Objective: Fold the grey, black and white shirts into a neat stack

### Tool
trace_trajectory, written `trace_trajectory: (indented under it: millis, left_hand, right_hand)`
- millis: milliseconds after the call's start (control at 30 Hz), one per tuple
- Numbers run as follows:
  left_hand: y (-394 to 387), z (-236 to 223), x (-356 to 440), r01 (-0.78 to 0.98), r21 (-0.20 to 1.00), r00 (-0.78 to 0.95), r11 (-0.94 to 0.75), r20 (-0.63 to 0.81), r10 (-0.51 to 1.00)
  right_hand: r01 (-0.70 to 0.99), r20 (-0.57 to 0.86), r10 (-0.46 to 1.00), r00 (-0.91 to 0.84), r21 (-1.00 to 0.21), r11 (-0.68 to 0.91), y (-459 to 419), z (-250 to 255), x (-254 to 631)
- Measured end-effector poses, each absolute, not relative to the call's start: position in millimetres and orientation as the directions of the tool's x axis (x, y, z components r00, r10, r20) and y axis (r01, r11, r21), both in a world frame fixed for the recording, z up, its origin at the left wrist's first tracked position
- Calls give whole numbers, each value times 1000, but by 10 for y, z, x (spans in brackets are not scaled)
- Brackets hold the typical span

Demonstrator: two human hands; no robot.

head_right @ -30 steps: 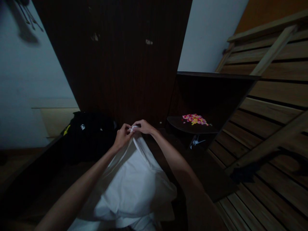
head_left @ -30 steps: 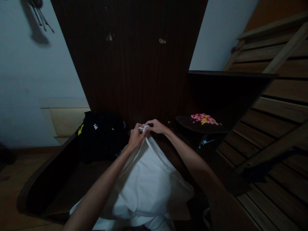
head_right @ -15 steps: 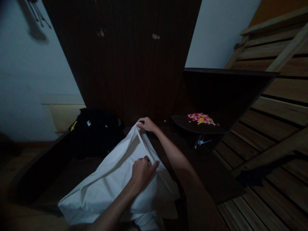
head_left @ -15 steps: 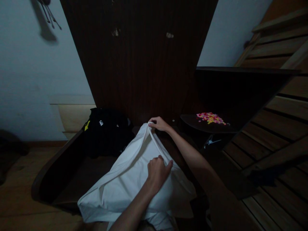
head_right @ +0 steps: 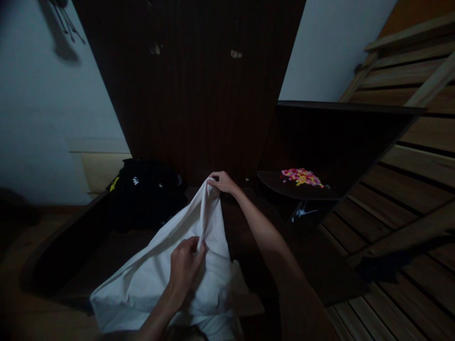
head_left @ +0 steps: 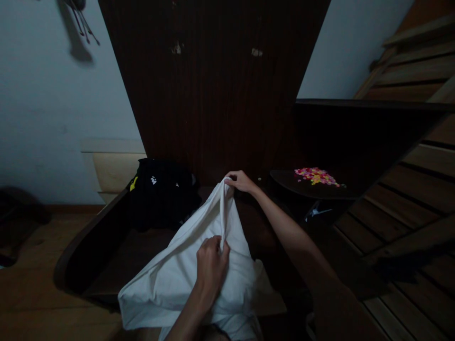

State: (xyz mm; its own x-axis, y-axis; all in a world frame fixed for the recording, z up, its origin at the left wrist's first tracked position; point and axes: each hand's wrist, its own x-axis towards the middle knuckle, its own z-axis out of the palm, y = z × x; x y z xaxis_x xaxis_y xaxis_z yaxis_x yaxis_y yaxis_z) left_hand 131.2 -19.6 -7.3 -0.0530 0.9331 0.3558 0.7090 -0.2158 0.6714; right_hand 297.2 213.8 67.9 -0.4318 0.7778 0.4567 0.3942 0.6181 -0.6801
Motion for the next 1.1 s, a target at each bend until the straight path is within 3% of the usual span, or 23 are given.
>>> trace_trajectory:
  millis: [133,300,567,733,900,1100]
  left_hand:
    - [-206,-10,1081,863,421,-47,-278,615,787]
    - [-126,23,851,937,303,-83,-174,677,732]
    - [4,-92,592,857,442,-54,-263,586,808]
    - [-26,17,562,837,495,-73,-232,523,849]
    - [29,252,450,786,583,-61,-206,406,912]
    - [320,734,58,723,623,110,-299,324,940]
  right_hand:
    - [384,454,785,-421,-695,608,2157,679,2992]
    - [388,446,792,-417,-701,599,2155,680,3011]
    - [387,428,798,-424,-711,587,2128,669,3022]
    - [382,427,804,-414,-720,579,2109,654,3022]
    - [387,465,798,-384,-703,596,2054,750,3049]
    - [396,561,771,-302,-662,637,1931,1052,3156]
